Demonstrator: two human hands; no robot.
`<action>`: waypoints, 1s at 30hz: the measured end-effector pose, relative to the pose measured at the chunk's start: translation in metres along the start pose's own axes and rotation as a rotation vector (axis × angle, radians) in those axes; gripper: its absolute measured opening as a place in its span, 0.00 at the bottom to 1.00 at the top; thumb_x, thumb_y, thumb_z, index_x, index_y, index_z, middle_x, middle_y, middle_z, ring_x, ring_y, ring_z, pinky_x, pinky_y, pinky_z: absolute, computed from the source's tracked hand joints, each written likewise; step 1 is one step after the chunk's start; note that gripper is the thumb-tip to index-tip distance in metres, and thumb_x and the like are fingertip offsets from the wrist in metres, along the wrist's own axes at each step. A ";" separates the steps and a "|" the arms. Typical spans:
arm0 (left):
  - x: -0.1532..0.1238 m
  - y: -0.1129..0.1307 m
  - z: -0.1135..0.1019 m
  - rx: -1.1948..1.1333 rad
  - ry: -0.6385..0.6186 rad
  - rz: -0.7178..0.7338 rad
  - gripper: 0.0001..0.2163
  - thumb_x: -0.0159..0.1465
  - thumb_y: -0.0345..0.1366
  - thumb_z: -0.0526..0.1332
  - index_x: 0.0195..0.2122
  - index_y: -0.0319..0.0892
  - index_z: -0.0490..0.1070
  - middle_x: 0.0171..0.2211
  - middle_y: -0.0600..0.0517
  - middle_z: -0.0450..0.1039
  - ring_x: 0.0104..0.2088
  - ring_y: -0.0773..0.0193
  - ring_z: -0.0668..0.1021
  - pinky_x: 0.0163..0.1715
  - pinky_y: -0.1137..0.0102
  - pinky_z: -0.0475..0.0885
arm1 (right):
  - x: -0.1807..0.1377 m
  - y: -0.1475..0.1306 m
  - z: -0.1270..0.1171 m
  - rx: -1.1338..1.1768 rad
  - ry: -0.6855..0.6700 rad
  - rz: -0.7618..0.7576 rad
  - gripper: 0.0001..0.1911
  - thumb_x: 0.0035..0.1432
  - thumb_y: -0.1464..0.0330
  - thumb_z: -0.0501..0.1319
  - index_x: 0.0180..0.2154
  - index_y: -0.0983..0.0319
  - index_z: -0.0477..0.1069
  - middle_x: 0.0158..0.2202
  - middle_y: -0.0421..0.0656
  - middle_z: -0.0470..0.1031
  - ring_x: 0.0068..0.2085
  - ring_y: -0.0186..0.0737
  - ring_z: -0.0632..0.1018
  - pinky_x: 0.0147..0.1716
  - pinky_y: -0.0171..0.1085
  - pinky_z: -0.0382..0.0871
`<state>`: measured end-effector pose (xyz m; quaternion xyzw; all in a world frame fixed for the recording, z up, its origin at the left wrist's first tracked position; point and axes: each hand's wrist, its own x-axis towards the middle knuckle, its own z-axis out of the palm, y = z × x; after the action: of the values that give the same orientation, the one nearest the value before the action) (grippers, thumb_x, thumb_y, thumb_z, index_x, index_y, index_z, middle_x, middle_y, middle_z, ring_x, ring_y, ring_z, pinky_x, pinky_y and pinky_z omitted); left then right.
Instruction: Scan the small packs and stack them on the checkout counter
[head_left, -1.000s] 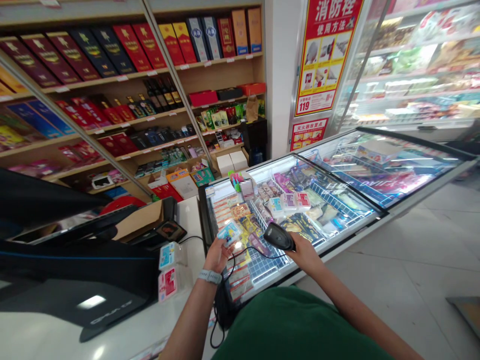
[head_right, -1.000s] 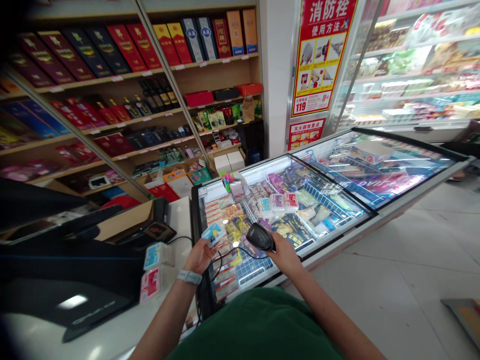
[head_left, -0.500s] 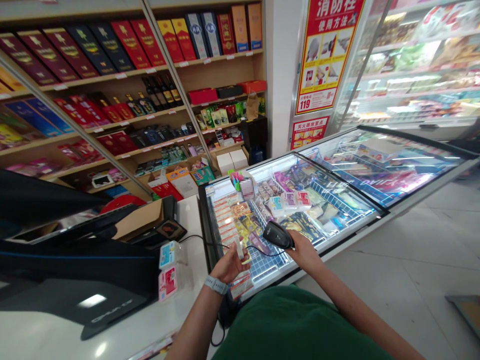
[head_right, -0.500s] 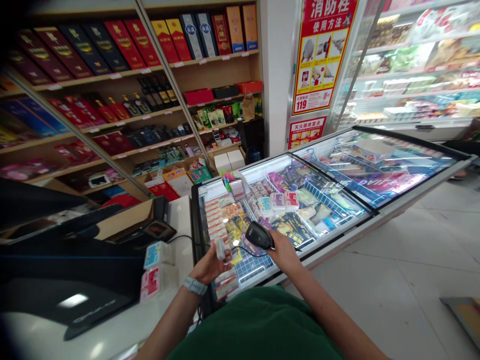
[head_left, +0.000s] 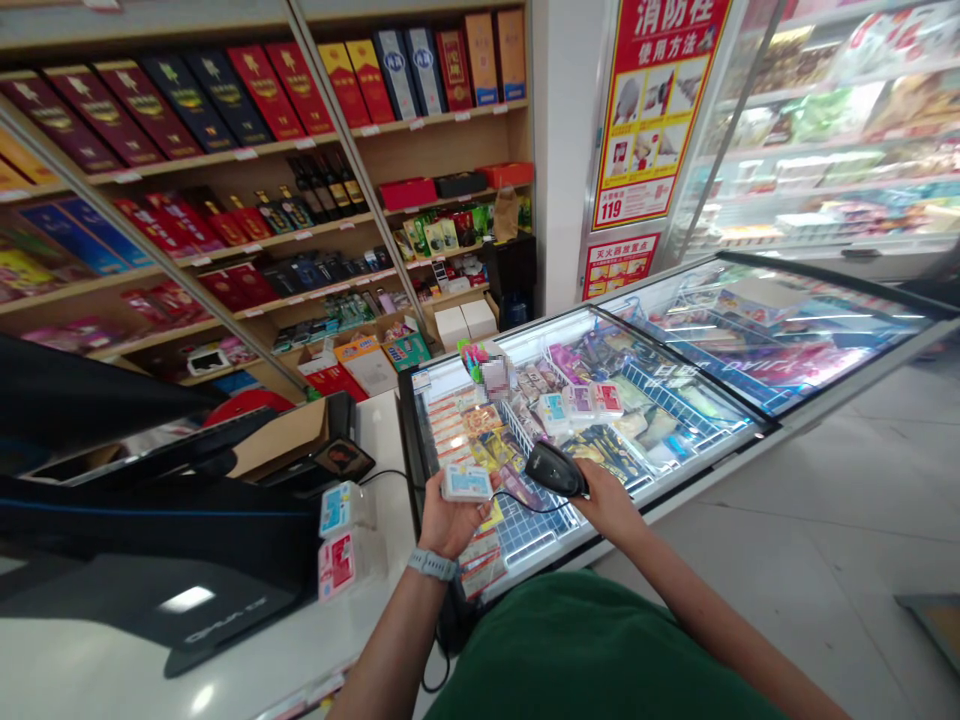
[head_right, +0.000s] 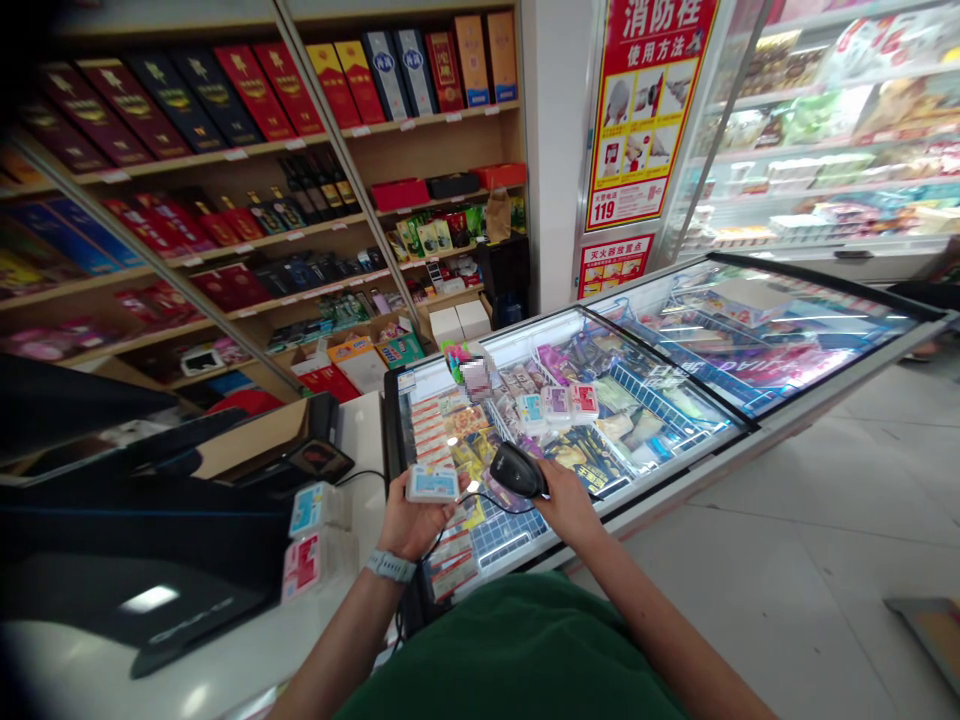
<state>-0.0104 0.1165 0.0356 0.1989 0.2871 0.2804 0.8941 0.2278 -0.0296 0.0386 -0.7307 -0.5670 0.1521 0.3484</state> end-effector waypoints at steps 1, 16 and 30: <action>0.001 0.000 -0.001 -0.007 -0.006 0.001 0.25 0.62 0.52 0.53 0.52 0.39 0.69 0.47 0.38 0.75 0.48 0.49 0.77 0.28 0.67 0.74 | 0.000 0.000 0.000 0.000 0.002 -0.001 0.21 0.50 0.74 0.58 0.48 0.61 0.68 0.42 0.47 0.75 0.45 0.48 0.76 0.45 0.42 0.68; 0.019 -0.011 -0.020 -0.033 0.226 0.069 0.16 0.69 0.33 0.54 0.57 0.40 0.64 0.42 0.44 0.79 0.38 0.62 0.82 0.35 0.70 0.79 | -0.002 -0.002 -0.002 0.025 0.009 0.006 0.20 0.50 0.74 0.58 0.48 0.62 0.68 0.43 0.48 0.75 0.45 0.48 0.76 0.44 0.42 0.68; 0.021 -0.016 -0.029 -0.020 0.398 0.006 0.07 0.66 0.34 0.59 0.32 0.38 0.69 0.21 0.53 0.70 0.18 0.72 0.72 0.16 0.79 0.68 | -0.002 -0.001 0.000 0.021 0.027 -0.001 0.21 0.50 0.74 0.59 0.48 0.62 0.69 0.43 0.48 0.75 0.45 0.49 0.76 0.45 0.43 0.69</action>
<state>-0.0086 0.1229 -0.0030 0.1315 0.4549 0.3197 0.8207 0.2270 -0.0314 0.0389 -0.7286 -0.5611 0.1479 0.3640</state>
